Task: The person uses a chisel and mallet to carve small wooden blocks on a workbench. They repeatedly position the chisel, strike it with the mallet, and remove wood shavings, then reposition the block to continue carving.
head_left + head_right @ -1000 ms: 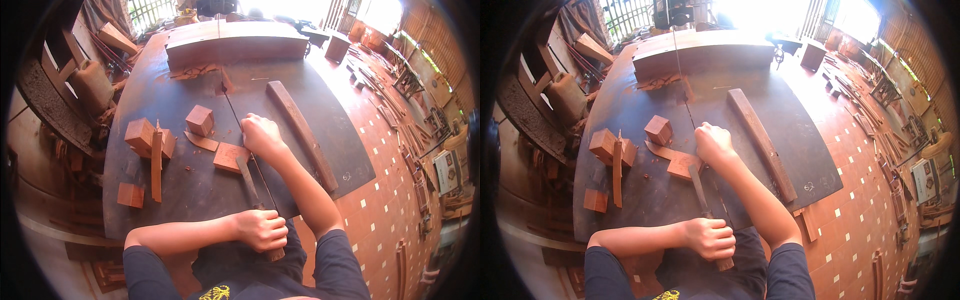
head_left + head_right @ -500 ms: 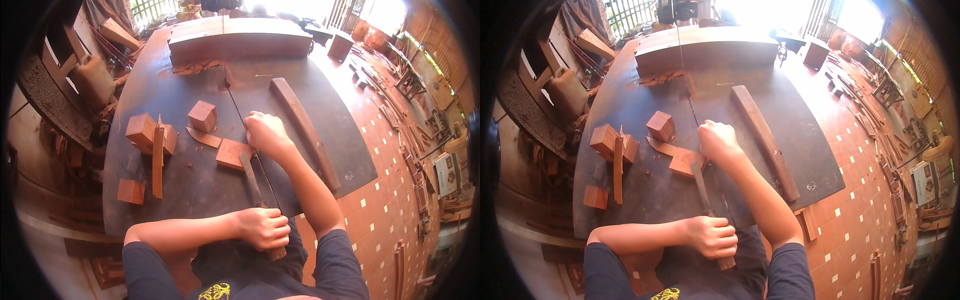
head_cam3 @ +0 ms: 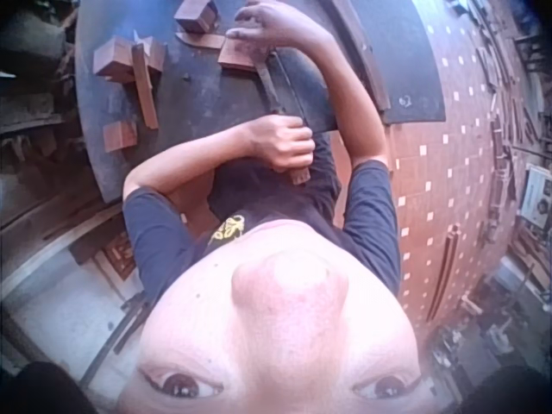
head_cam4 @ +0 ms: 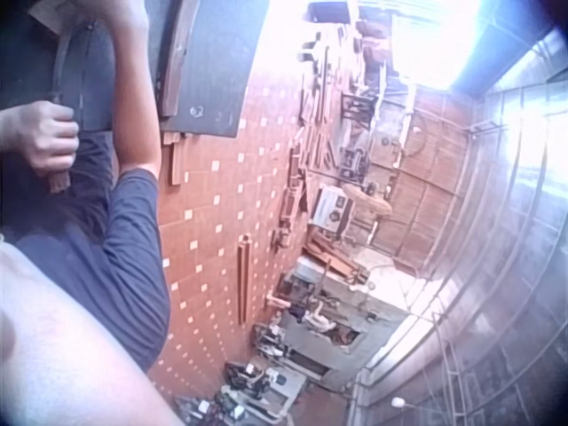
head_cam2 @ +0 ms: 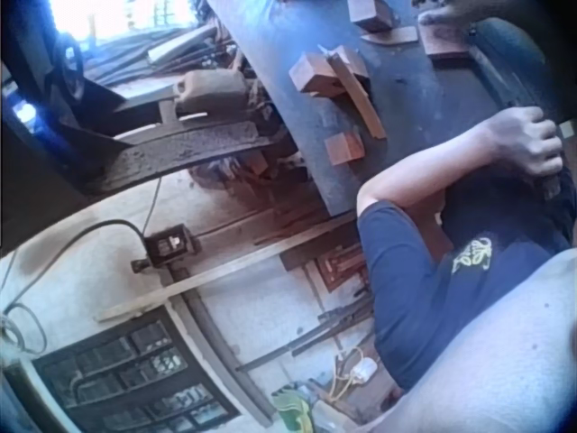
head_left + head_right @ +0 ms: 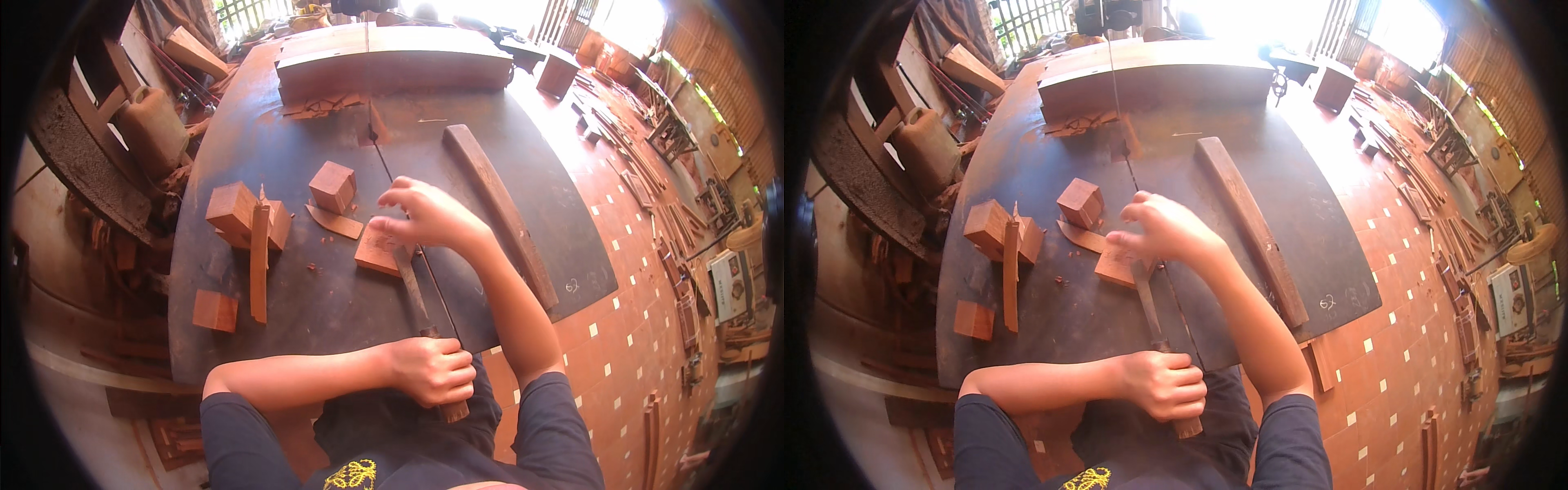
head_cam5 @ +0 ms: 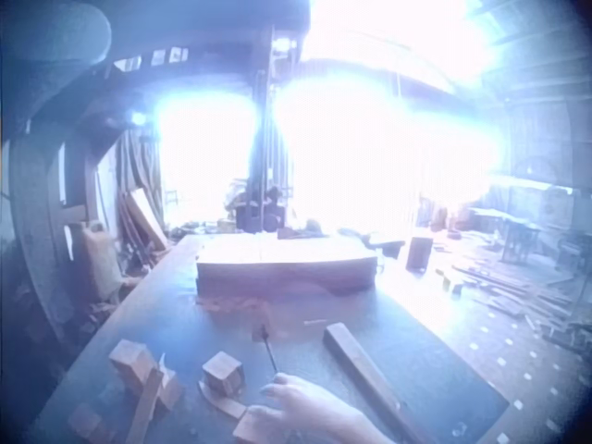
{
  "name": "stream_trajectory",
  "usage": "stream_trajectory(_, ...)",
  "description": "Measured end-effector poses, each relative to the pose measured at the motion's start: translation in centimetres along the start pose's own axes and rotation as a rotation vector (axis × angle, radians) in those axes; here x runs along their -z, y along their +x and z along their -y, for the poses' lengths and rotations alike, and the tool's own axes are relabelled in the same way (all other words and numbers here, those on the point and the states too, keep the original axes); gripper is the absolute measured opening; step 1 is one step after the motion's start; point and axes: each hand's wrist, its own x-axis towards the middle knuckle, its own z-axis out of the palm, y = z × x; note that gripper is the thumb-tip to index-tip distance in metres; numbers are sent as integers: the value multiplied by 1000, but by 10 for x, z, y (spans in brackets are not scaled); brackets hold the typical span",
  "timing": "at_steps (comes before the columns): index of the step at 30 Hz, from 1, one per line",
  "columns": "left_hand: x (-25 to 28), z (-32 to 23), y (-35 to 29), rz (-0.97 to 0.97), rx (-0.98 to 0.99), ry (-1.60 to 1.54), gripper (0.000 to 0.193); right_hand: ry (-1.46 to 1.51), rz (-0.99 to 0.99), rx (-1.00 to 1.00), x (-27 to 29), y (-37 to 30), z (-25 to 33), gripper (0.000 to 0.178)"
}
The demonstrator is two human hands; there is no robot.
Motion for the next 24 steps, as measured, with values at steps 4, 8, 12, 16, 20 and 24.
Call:
stream_trajectory(4,-2,-4,-2,22,15,23,19,2,143,84,-11,-2,20,34)
stream_trajectory(8,-1,-4,-1,10,17,43,19,-37,153,82,-10,-4,20,27)
stream_trajectory(12,0,-2,2,-3,18,32,18,-80,203,23,-2,-2,15,25)
stream_trajectory(16,-1,-4,-2,8,16,42,17,-97,303,-88,13,-6,20,29)
stream_trajectory(20,1,-2,1,-19,48,4,18,-124,281,-63,16,-12,19,30)
stream_trajectory(24,-3,-2,-4,-9,64,-67,20,-225,369,-175,26,-13,24,30)
